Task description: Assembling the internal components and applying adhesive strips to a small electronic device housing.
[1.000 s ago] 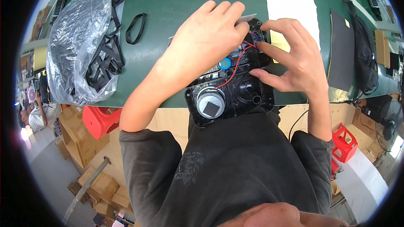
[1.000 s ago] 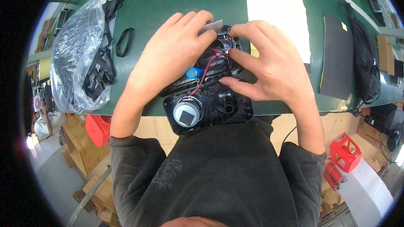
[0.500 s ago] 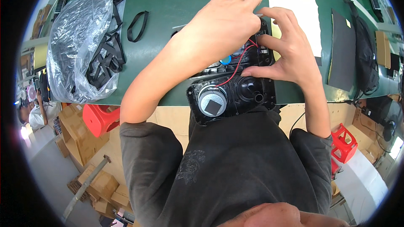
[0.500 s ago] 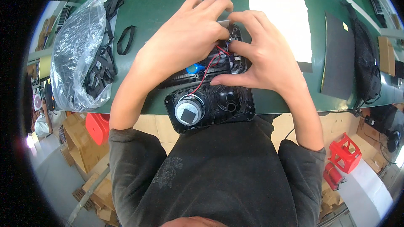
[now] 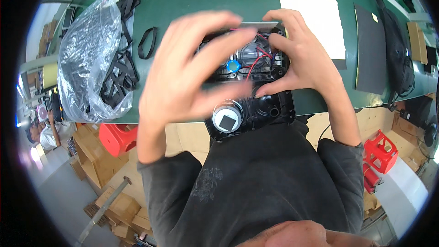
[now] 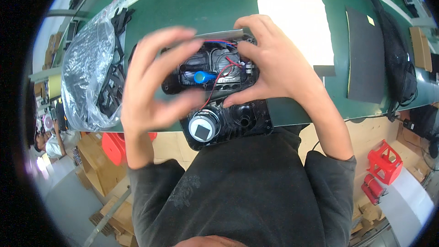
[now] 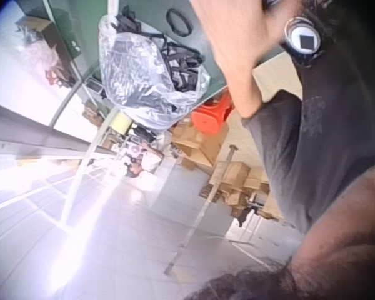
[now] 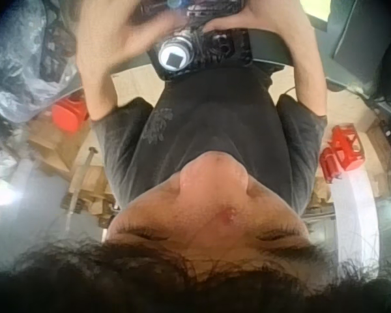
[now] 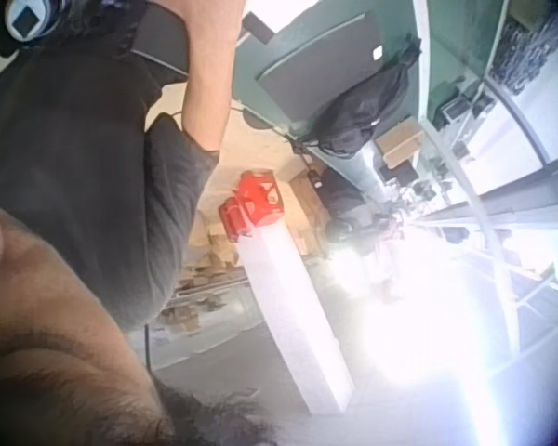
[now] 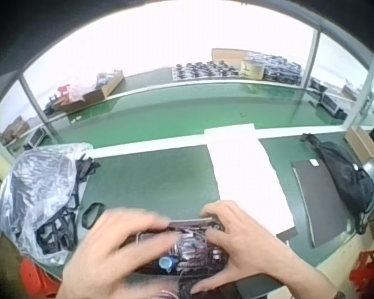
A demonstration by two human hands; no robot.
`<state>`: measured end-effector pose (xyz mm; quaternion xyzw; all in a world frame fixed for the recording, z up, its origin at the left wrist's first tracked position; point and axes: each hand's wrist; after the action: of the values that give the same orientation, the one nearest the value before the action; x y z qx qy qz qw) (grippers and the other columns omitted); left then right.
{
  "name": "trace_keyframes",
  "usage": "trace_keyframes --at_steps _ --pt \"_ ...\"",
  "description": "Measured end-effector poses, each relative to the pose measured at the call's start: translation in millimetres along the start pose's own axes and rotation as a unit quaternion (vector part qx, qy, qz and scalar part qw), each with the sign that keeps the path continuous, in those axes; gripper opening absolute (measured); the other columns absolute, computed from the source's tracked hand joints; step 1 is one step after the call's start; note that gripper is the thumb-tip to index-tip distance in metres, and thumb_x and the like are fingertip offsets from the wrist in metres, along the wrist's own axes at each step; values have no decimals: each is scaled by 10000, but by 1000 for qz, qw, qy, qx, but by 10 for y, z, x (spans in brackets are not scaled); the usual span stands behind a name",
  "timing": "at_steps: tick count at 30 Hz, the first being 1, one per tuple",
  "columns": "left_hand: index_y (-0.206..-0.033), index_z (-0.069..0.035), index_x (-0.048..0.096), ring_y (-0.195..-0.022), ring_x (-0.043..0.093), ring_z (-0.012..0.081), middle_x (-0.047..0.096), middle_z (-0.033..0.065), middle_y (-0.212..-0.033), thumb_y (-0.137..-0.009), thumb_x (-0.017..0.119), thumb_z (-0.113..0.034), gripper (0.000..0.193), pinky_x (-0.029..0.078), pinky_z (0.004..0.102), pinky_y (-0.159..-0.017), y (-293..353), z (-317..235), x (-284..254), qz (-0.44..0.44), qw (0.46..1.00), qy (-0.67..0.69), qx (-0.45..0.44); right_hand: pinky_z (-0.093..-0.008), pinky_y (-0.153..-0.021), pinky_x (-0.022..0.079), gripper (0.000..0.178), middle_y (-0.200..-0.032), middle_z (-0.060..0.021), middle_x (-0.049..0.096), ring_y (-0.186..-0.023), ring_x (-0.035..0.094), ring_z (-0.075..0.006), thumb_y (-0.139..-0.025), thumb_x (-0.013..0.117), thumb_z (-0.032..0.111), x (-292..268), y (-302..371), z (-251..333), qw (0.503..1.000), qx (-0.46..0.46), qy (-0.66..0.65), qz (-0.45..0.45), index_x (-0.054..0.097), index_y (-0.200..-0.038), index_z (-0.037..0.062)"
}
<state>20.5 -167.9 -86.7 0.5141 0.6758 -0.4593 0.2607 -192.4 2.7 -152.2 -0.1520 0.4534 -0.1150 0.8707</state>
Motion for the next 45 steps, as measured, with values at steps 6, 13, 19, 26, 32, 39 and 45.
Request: trace_keyframes --at_steps 6,13,19,26,32,39,45 --pt "-1598 -119 418 -1511 408 452 394 243 -1631 -558 959 -621 1276 221 696 -1232 892 -547 413 38 995 -11 -95 -500 -1005 506 743 -1400 -182 553 -1284 536 -424 -547 1000 555 -45 -26 57 998 -42 36 -9 652 -913 10" --pt "-1586 5 376 -1457 462 420 466 228 -1556 -558 1006 -298 1243 246 643 -1238 917 -521 589 14 991 -12 -134 -480 -997 508 684 -1422 -147 581 -1296 543 -392 -624 964 543 -201 14 4 998 -40 12 -36 711 -1022 48" --pt "-1579 -22 404 -1271 557 364 548 177 -1395 -570 1010 -352 1222 355 556 -1127 713 -439 573 -2 990 -47 -131 -409 -948 537 374 -1314 -131 633 -1192 620 -348 -830 882 319 -479 178 -123 996 -10 48 -70 731 -1048 55" --pt "-1281 -50 695 -1167 604 343 625 114 -1269 -748 919 -310 634 447 500 -999 251 -235 320 -76 991 -100 -36 -360 -859 541 254 -1143 -129 675 -1002 684 -290 -947 676 -9 -910 742 -259 979 198 40 34 716 -1194 33" --pt "-1192 -20 720 -1133 651 328 699 120 -1206 -879 819 -130 347 484 431 -984 -123 -79 446 -41 997 -55 -38 -326 -820 522 282 -1133 -88 648 -963 651 -247 -916 738 11 -861 1012 -224 963 258 7 78 719 -1191 69" --pt "-1146 -1 740 -1061 676 313 710 130 -1149 -879 819 -98 295 516 419 -932 -89 -66 560 -60 995 -42 -65 -311 -793 506 234 -1067 -78 604 -937 627 -230 -914 757 29 -845 1002 -208 954 289 5 85 701 -1138 71" --pt "-1153 -2 739 -1072 676 314 715 123 -1159 -878 812 -94 298 508 417 -945 -55 -64 600 -72 994 -44 -75 -354 -849 539 163 -1101 -82 645 -985 662 -267 -913 747 18 -806 1004 -138 958 278 31 66 678 -1057 50"
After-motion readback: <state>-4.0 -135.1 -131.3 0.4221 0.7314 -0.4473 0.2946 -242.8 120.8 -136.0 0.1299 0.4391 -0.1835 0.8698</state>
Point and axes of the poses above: each hand's wrist, its own y-axis away from the middle knuckle, its own x-axis out of the palm, z = x × y
